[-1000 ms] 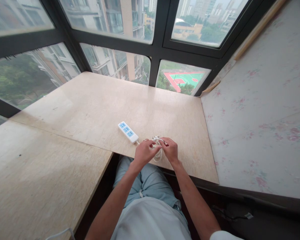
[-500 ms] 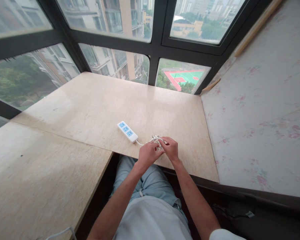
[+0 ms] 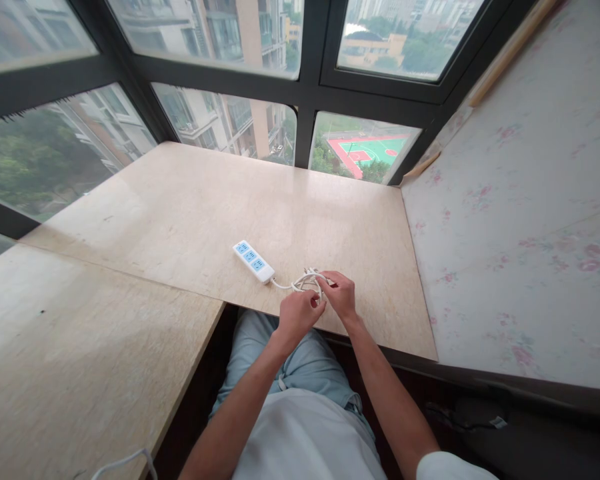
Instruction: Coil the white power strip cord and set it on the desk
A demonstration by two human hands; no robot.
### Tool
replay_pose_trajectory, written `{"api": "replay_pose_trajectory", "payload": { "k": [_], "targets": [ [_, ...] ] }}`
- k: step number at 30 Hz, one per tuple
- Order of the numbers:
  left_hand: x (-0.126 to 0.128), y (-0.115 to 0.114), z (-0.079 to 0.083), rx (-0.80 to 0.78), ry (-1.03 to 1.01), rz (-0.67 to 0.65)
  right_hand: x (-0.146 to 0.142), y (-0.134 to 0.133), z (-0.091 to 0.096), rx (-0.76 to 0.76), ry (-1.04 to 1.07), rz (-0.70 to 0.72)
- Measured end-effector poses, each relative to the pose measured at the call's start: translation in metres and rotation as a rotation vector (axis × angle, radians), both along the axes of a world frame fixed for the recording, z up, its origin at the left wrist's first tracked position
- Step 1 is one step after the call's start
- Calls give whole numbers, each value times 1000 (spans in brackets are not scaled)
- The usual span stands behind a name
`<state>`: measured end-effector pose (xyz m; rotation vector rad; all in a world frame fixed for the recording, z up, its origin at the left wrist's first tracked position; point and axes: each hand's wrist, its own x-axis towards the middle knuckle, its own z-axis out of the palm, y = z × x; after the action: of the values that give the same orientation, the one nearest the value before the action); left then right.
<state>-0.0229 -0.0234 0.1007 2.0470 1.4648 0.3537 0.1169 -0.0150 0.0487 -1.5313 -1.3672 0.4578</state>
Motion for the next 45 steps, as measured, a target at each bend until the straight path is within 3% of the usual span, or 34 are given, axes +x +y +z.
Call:
{"api": "replay_pose_trajectory", "payload": {
  "k": [4, 11, 22, 32, 38, 45],
  "targets": [
    [-1, 0, -2, -20, -124, 45, 0, 0, -1, -7, 14, -2],
    [-15, 0, -13, -103, -518, 23, 5, 6, -5, -24, 20, -16],
    [-52, -6, -22, -215, -678, 113, 8, 11, -12, -72, 124, 9],
    [-79, -11, -38, -296, -918, 187, 10, 15, -13, -185, 116, -92],
    [-78, -7, -35, -362, -1321, 369, 15, 17, -16, -230, 74, -118],
    [-75, 10, -25, -473, -1742, 474, 16, 15, -16, -262, 143, -148]
  ]
}}
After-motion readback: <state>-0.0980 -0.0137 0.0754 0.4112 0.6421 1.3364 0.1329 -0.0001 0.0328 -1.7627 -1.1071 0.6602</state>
